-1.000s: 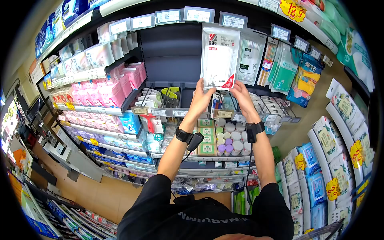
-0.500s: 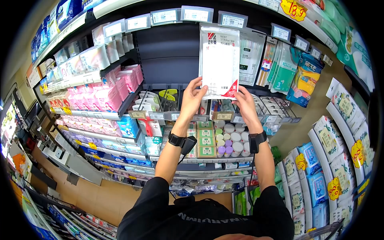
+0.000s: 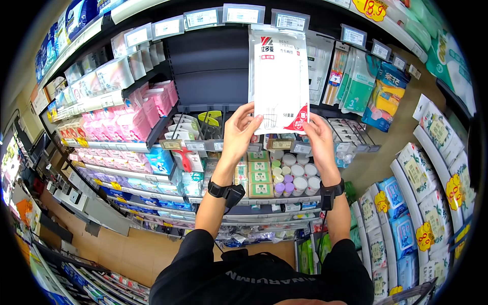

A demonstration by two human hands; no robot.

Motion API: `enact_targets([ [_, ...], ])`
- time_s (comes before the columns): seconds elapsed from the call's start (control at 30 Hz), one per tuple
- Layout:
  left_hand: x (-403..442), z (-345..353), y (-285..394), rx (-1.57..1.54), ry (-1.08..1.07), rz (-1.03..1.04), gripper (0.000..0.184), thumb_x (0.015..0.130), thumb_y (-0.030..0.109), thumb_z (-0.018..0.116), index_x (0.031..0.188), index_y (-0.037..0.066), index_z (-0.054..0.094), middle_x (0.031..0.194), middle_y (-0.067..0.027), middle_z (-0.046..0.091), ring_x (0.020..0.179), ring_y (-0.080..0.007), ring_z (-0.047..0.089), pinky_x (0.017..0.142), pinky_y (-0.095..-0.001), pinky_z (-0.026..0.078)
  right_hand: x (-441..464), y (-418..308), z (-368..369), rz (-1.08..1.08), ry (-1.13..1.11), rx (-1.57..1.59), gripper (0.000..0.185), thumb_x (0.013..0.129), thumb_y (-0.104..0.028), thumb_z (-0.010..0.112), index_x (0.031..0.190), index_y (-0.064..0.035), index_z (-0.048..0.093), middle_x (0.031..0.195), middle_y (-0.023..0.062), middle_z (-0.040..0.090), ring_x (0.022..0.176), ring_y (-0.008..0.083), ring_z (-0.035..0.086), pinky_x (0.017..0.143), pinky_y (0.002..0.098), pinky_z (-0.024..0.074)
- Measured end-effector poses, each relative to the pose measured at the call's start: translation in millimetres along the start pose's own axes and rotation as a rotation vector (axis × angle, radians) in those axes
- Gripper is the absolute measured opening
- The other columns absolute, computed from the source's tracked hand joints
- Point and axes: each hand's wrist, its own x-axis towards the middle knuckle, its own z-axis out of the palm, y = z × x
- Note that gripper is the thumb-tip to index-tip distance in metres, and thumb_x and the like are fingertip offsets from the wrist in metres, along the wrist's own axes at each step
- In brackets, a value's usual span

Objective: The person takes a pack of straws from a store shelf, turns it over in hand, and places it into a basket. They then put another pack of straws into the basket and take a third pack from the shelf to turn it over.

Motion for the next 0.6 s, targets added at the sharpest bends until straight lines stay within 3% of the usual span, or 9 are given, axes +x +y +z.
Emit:
enact_targets([
  [0.47, -39, 12, 39, -0.055, -0.005, -0.009, 0.043, 0.094, 0.006, 0.067, 0.132, -0.007, 0.053, 0.123, -0.0137, 0.062, 0.100, -0.0111, 0.063, 0.089, -0.0252, 0.051, -46, -33, 5, -0.059, -0.021, -0.036, 0.032, 0.100, -0.008, 0.056, 0.128, 0.0058, 0.054, 0.108, 0.0121, 0.071, 0.097, 0.0095, 0.064, 0.087, 0.0244, 0.0482],
  [0.53, -44, 15, 45, -0.061, -0.008, -0.022, 0.041, 0.094, 0.005, 0.064, 0.131, -0.007, 0.053, 0.125, -0.0142, 0.062, 0.111, -0.0155, 0.061, 0.097, -0.0290, 0.047, -53, -39, 6, -0.071, -0.011, -0.060, 0.032, 0.100, -0.008, 0.056, 0.128, 0.0059, 0.054, 0.108, 0.0120, 0.071, 0.097, 0.0092, 0.063, 0.086, 0.0242, 0.0480],
  [0.6, -49, 17, 49, -0.067, -0.011, -0.023, 0.041, 0.094, 0.005, 0.064, 0.131, -0.007, 0.053, 0.125, -0.0144, 0.062, 0.112, -0.0162, 0.061, 0.098, -0.0292, 0.047, -58, -44, 6, -0.080, -0.012, -0.051, 0.031, 0.100, -0.008, 0.055, 0.128, 0.0061, 0.053, 0.108, 0.0121, 0.071, 0.097, 0.0088, 0.063, 0.086, 0.0238, 0.0475],
])
